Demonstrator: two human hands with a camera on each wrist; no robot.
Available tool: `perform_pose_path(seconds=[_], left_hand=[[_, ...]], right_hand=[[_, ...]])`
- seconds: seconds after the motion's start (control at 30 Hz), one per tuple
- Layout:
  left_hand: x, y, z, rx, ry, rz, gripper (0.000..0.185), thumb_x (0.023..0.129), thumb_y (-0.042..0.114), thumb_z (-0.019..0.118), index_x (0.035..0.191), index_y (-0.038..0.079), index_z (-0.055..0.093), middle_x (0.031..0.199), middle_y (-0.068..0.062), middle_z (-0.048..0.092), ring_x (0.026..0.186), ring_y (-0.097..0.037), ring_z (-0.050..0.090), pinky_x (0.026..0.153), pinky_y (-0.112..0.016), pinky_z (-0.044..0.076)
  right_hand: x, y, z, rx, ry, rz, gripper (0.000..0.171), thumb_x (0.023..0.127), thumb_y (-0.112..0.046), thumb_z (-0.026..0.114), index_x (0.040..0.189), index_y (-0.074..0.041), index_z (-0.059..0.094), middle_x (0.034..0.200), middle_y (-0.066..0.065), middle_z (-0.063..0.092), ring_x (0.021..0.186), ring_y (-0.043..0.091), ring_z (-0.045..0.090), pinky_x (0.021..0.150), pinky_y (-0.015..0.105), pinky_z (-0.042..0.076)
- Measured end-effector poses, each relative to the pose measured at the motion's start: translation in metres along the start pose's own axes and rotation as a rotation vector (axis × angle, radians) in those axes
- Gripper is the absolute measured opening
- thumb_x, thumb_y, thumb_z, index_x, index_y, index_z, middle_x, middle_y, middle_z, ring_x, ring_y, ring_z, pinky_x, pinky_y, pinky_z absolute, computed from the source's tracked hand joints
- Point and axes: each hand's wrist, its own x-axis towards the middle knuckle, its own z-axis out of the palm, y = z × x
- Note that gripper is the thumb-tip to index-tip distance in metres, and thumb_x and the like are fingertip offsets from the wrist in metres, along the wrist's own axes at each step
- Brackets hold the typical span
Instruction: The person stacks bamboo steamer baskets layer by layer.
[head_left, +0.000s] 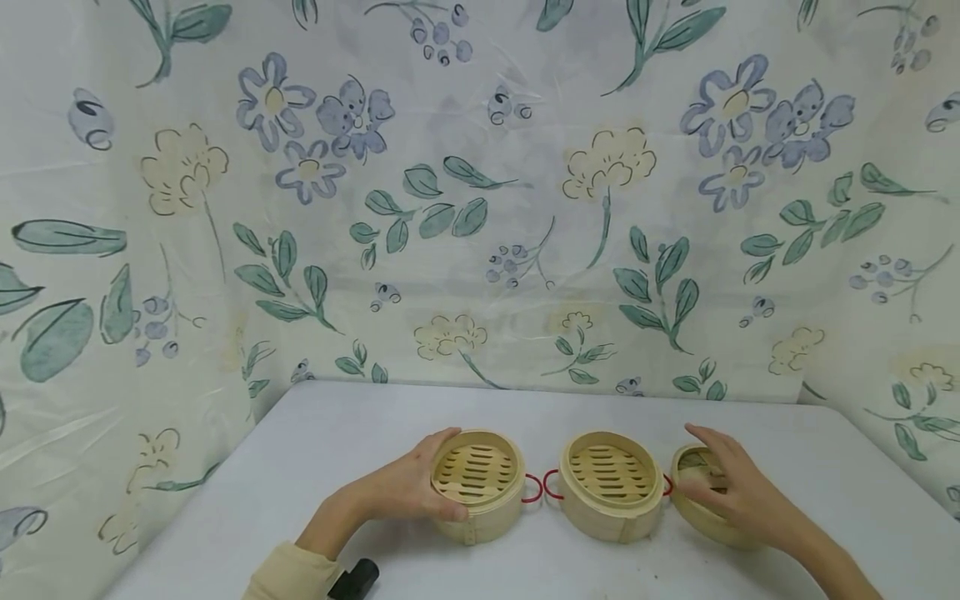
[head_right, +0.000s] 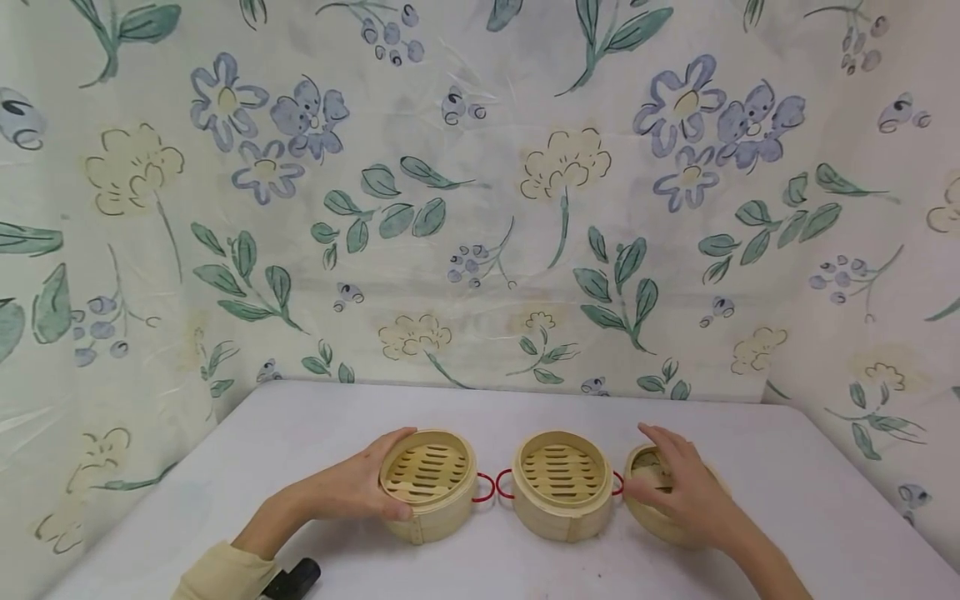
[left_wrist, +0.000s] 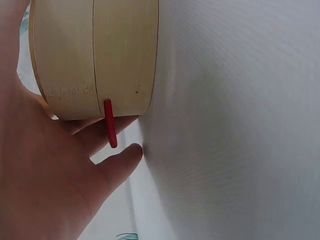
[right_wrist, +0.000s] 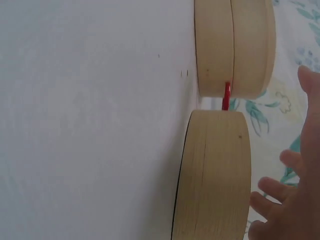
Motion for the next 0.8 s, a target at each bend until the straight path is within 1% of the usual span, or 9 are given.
perform_pose_path(seconds=[0.13, 0.33, 0.5, 0.67, 0.8], left_hand=[[0.0, 0.001, 0.0, -0.005, -0.003, -0.013, 0.121, 0.066, 0.055, 0.083, 0.156, 0.008, 0.018, 0.155, -0.017, 0.03, 0.142, -0.036, 0.033, 0.111, -0.062, 0.03], [0.002, 0.001, 0.0, -0.002, -0.004, -0.015, 0.121, 0.066, 0.057, 0.082, 0.156, 0.008, 0.018, 0.156, -0.016, 0.03, 0.142, -0.035, 0.033, 0.112, -0.061, 0.03], [0.001, 0.001, 0.001, 0.001, -0.002, -0.006, 0.121, 0.067, 0.059, 0.081, 0.156, 0.008, 0.018, 0.156, -0.015, 0.03, 0.143, -0.034, 0.033, 0.112, -0.06, 0.03], [0.001, 0.0, 0.001, 0.005, 0.003, 0.001, 0.122, 0.067, 0.059, 0.082, 0.156, 0.007, 0.018, 0.157, -0.014, 0.029, 0.143, -0.033, 0.032, 0.113, -0.06, 0.03], [0.0, -0.001, 0.001, 0.003, 0.006, 0.001, 0.121, 0.067, 0.059, 0.081, 0.156, 0.007, 0.018, 0.156, -0.014, 0.03, 0.143, -0.033, 0.033, 0.112, -0.06, 0.03]], right_hand=[[0.002, -0.009, 0.005, 0.007, 0.0, -0.015, 0.072, 0.09, -0.03, 0.07, 0.147, -0.003, 0.036, 0.146, 0.028, 0.038, 0.132, 0.052, 0.035, 0.094, 0.075, 0.035], [0.005, -0.023, 0.011, 0.015, -0.028, -0.044, 0.074, 0.091, -0.032, 0.07, 0.15, -0.005, 0.034, 0.147, 0.026, 0.037, 0.133, 0.051, 0.034, 0.094, 0.076, 0.035], [0.007, -0.031, 0.017, 0.014, -0.049, -0.009, 0.076, 0.089, -0.035, 0.072, 0.15, -0.007, 0.035, 0.148, 0.026, 0.037, 0.134, 0.052, 0.032, 0.094, 0.078, 0.032], [0.007, -0.038, 0.022, 0.073, -0.068, 0.006, 0.078, 0.088, -0.035, 0.073, 0.15, -0.006, 0.034, 0.149, 0.026, 0.036, 0.135, 0.052, 0.031, 0.096, 0.077, 0.031], [0.008, -0.043, 0.027, 0.093, -0.099, 0.004, 0.082, 0.087, -0.038, 0.074, 0.15, -0.004, 0.033, 0.149, 0.027, 0.037, 0.135, 0.053, 0.032, 0.099, 0.075, 0.031]])
